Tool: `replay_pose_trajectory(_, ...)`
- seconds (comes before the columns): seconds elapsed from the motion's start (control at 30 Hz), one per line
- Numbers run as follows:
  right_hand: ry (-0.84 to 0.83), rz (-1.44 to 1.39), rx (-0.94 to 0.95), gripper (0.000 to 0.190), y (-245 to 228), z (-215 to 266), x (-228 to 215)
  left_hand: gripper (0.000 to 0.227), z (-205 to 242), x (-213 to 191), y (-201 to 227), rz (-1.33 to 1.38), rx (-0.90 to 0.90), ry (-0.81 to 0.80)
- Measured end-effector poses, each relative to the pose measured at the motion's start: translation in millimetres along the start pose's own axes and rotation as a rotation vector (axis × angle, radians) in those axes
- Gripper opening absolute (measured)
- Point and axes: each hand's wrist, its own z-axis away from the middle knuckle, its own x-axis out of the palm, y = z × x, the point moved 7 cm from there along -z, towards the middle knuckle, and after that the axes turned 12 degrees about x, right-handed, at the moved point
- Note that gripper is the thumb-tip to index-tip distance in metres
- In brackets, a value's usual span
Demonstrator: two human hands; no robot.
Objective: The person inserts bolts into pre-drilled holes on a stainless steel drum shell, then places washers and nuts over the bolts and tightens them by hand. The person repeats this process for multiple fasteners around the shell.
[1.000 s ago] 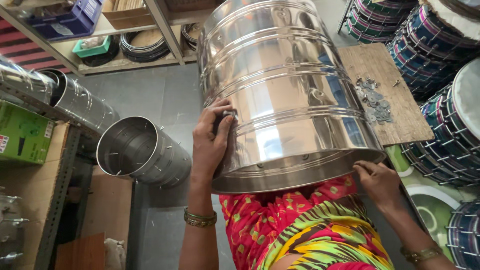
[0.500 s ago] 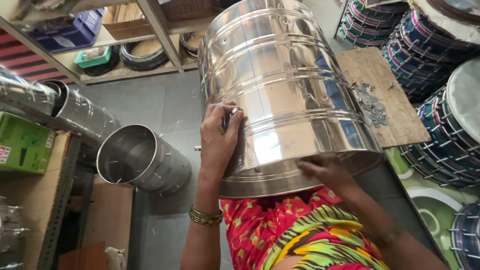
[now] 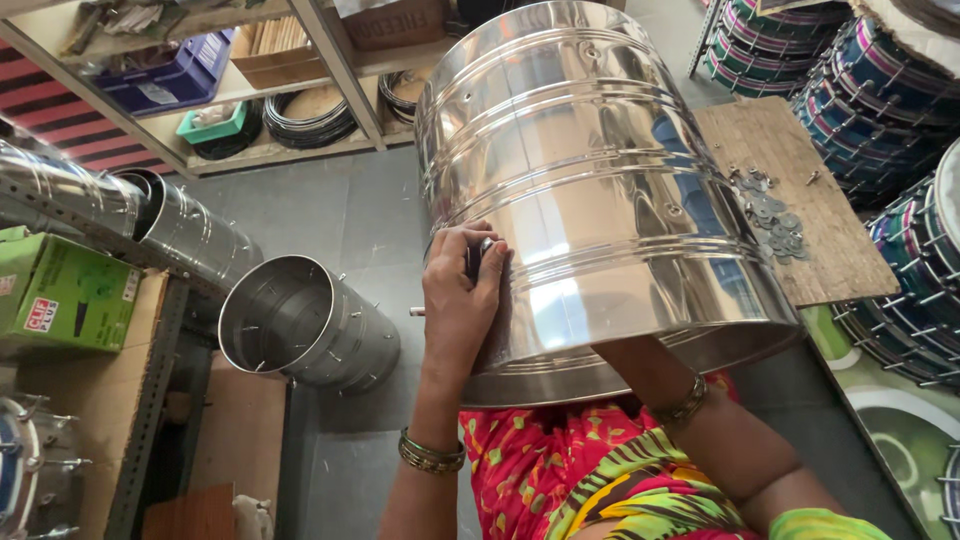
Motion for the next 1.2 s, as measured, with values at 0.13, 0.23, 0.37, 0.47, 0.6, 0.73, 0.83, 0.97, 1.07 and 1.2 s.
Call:
replay_pose_trajectory(0.13, 0.055, 0.055, 0.021, 0.039, -5, 8, 18, 0.016, 1, 2, 1, -0.009, 0.012, 0.005)
replay_pose_trajectory(0.23, 0.067, 0.086, 0.033, 0.038, -5, 7, 26, 0.017, 1, 1, -1, -0.017, -0.013, -0.002)
replay_pose_trajectory(0.37, 0.076, 0.116, 0.040, 0.038, -7, 6, 30, 0.017, -1, 0, 2, -0.018, -0.006, -0.008)
replay_pose_trajectory(0.47, 0.083, 0.129, 0.043, 0.037, -8, 5, 32, 0.017, -4, 1, 5, -0.017, 0.002, -0.011)
replay_pose_trajectory(0.6, 0.091, 0.133, 0.042, 0.037, -5, 6, 36, 0.017, -3, 4, 6, -0.003, -0.030, -0.014)
replay_pose_trajectory(0.73, 0.095, 0.139, 0.038, 0.036, -6, 4, 40, 0.018, -4, 5, 8, 0.001, -0.021, -0.016)
replay_pose_trajectory(0.83, 0.098, 0.145, 0.040, 0.036, -4, 5, 41, 0.017, -4, 5, 9, -0.005, 0.003, -0.009)
replay_pose_trajectory(0.97, 0.103, 0.149, 0.040, 0.036, -3, 5, 43, 0.018, -4, 5, 7, -0.005, -0.003, -0.009)
replay_pose_trajectory(1.07, 0.103, 0.152, 0.041, 0.035, -1, 5, 44, 0.017, -4, 5, 7, 0.010, -0.008, -0.008)
replay_pose_trajectory(1.2, 0.105, 0.159, 0.044, 0.035, 0, 5, 46, 0.017, -3, 4, 7, 0.015, -0.019, -0.003)
